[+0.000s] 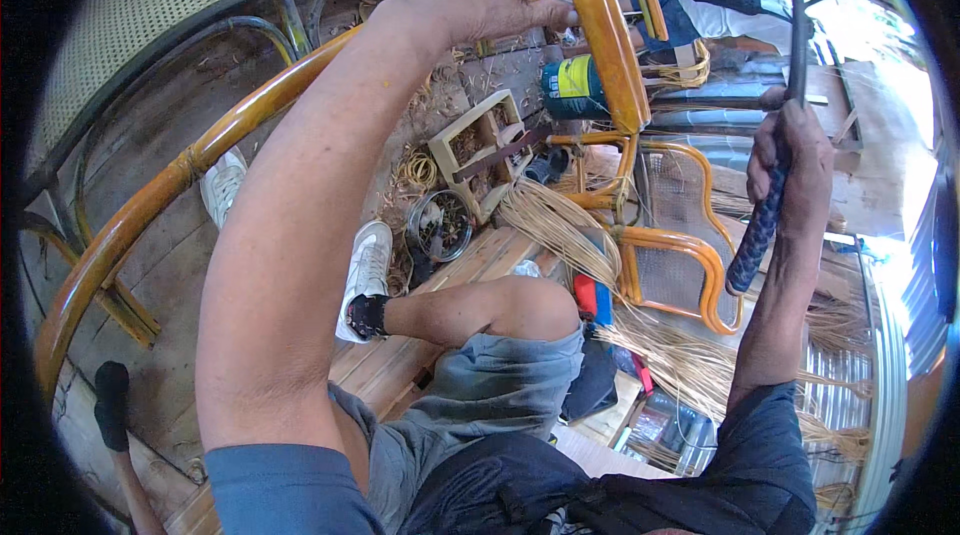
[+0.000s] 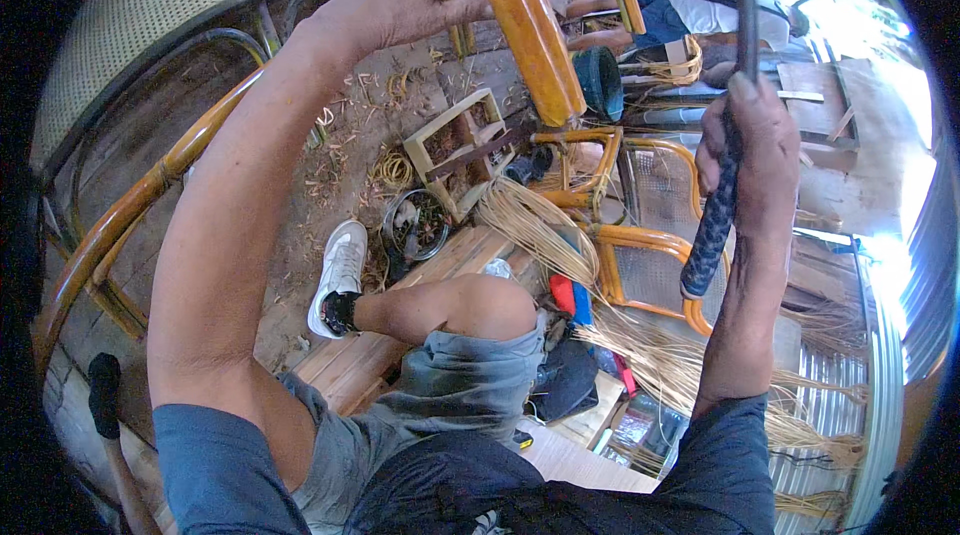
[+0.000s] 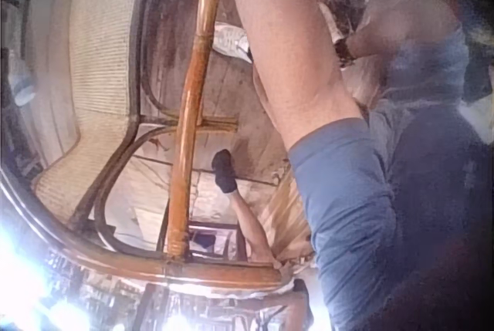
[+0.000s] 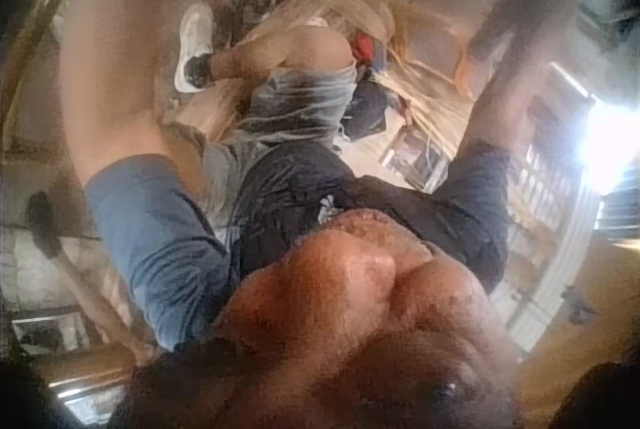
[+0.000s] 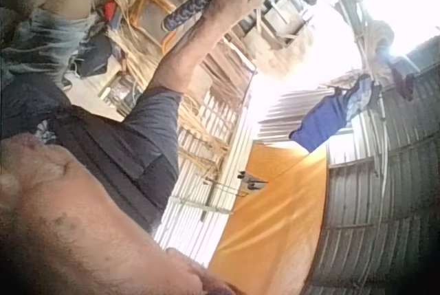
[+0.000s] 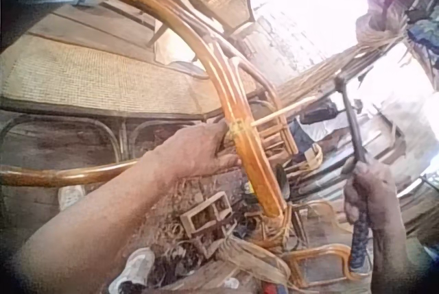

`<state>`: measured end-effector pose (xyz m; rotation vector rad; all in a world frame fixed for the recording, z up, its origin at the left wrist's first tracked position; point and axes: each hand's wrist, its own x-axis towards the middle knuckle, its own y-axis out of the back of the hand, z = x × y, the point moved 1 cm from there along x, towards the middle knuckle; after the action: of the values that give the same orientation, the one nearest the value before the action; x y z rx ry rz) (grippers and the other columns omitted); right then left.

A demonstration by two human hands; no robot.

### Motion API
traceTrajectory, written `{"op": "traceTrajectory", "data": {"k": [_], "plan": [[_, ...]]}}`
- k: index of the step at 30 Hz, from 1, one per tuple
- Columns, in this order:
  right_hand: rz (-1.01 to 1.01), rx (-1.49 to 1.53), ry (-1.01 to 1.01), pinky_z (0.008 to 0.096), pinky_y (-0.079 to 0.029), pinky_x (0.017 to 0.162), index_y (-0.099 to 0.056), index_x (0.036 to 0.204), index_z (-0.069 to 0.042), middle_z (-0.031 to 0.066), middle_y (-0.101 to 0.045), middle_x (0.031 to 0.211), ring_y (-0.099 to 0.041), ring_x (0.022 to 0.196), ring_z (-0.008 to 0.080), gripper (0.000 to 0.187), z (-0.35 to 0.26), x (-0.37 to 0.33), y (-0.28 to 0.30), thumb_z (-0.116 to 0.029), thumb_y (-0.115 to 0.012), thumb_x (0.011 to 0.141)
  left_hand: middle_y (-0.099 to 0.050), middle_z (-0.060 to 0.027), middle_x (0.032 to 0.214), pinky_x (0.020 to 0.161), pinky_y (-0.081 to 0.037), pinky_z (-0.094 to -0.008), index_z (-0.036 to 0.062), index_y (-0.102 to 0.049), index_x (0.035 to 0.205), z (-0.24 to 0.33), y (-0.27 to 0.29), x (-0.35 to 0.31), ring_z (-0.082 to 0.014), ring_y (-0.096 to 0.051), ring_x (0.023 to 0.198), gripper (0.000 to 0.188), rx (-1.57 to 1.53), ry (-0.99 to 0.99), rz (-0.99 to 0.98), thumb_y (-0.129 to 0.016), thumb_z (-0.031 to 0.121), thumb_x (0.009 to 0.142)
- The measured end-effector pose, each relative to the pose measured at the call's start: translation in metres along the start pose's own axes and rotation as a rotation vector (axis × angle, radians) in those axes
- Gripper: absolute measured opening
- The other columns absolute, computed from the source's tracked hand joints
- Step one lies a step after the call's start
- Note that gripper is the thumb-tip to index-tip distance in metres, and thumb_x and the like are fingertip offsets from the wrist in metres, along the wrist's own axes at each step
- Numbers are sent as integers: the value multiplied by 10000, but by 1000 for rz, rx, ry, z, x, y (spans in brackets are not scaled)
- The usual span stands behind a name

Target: Repairing and reinforcing rattan chairs using wooden pegs and rattan strips.

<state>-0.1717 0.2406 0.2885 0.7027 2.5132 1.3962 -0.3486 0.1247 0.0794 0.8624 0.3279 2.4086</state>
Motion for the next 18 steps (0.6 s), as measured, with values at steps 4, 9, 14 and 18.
{"op": "traceTrajectory", "data": {"k": [4,9,14,18], "plan": [[-114,-20,-123,180,-290,330,-507,992,-24,-10,-411,557,-385,372,53,285,-1,2,-5,-292,-475,900,-618,-188,948,818,-458,-411,41,-489,1123,-25,-25,8,-361,-576,932,541,89,-59,65,-624,433,775],[-86,73,8,172,-311,365,-537,971,-35,-30,-412,564,-390,393,34,274,17,4,9,-296,-486,904,-625,-164,891,796,-457,-353,22,-532,1133,-37,5,6,-283,-590,865,494,152,95,-245,-654,335,771],[-17,194,187,180,-328,381,-525,858,-35,-27,-443,562,-416,415,35,266,40,4,15,-282,-449,923,-649,-79,819,704,-452,-301,9,-637,982,38,103,16,-153,-592,758,336,32,377,-113,-568,299,827],[-192,179,126,222,-374,387,-490,796,-34,-6,-459,537,-450,412,63,299,44,7,17,-302,-437,914,-626,-136,1026,902,-399,-288,-17,-564,1132,82,75,62,-203,-572,994,434,210,-3,-113,-579,309,846]]}}
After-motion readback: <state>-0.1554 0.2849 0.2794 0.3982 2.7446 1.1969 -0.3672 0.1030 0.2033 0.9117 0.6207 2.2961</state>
